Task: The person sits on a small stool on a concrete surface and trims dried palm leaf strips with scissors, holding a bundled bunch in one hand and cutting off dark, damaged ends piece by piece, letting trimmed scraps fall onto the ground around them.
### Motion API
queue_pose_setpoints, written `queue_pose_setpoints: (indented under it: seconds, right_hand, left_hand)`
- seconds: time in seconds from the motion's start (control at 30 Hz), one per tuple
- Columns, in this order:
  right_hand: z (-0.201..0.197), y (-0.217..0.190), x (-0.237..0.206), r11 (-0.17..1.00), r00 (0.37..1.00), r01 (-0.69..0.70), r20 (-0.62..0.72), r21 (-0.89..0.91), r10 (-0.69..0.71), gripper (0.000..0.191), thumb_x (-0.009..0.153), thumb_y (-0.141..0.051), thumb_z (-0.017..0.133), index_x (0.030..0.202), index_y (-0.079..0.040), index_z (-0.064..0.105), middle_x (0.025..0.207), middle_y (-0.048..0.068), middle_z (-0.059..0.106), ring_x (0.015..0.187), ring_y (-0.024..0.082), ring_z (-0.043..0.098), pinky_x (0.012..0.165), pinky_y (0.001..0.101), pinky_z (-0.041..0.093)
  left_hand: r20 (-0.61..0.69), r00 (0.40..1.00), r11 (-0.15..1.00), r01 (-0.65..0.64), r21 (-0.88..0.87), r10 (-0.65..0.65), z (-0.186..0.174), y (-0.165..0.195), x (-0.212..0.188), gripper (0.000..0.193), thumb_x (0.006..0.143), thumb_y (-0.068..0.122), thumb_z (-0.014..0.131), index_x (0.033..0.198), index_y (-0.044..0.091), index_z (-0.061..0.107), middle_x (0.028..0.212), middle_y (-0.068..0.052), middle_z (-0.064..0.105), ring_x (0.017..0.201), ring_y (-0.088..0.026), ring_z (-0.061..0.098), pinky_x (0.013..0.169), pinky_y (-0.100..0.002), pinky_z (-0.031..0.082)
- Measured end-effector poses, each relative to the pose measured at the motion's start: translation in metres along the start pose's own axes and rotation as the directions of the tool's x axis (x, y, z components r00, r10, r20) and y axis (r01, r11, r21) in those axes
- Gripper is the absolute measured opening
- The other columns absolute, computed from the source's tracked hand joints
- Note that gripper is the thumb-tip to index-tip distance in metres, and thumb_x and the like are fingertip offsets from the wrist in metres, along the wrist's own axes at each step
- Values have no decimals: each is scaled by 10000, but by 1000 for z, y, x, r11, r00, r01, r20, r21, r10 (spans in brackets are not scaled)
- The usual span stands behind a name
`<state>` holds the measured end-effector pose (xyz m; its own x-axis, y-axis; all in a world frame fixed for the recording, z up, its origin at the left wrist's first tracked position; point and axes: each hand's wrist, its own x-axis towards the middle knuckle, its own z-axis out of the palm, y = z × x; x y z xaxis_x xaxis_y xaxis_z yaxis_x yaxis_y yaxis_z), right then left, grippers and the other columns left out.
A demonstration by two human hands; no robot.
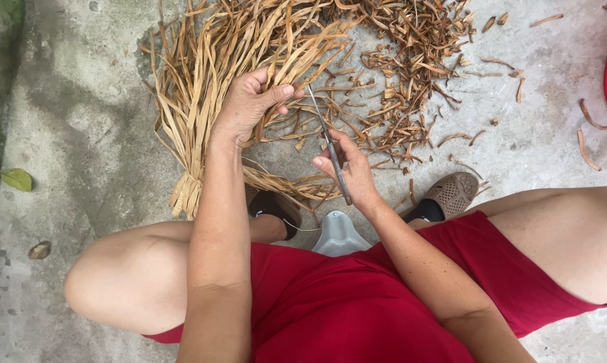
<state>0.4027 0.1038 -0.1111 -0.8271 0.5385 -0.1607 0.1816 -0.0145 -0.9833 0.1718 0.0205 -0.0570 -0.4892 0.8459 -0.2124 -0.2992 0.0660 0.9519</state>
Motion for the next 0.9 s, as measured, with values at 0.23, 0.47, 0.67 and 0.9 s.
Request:
queue_pose_setpoints:
  seconds: [0.23,0.47,0.67,0.9]
  right_hand:
    - [0,7,1,1000,1000,-1,-32,-1,1,612,894,-267,822,1416,-79,562,904,7,662,825,71,630,754,235,546]
    - [-2,10,1,976,992,-93,-67,194,108,490,845,-162,853,1297,-76,686,686,-27,529,532,38,467,453,210,381]
    - [-10,9,4,924,981,-44,-157,379,111,356,921,-171,789,1243,-74,672,715,-42,593,529,40,525,435,207,427]
    - [-19,15,8,949,989,56,-147,311,-10,428,1016,-301,683,1356,-69,564,921,-1,619,814,76,611,740,231,535]
  left_hand:
    - [6,1000,999,16,40,-17,-1,-3,-1,228,954,116,748,1150,11,695,1026,-83,772,871,-108,733,612,-193,542]
    - [-12,999,998,47,48,-47,0,-4,0,203,947,125,755,1113,19,704,952,-82,782,735,-57,680,552,-169,489]
    - [-41,996,996,72,-56,-75,-5,2,-6,216,944,145,765,1111,24,700,887,-91,776,575,-46,567,471,-147,429]
    - [-22,1000,995,9,-98,-11,-10,12,-14,250,1007,162,717,1185,-12,690,936,-78,732,783,-97,746,515,-174,490]
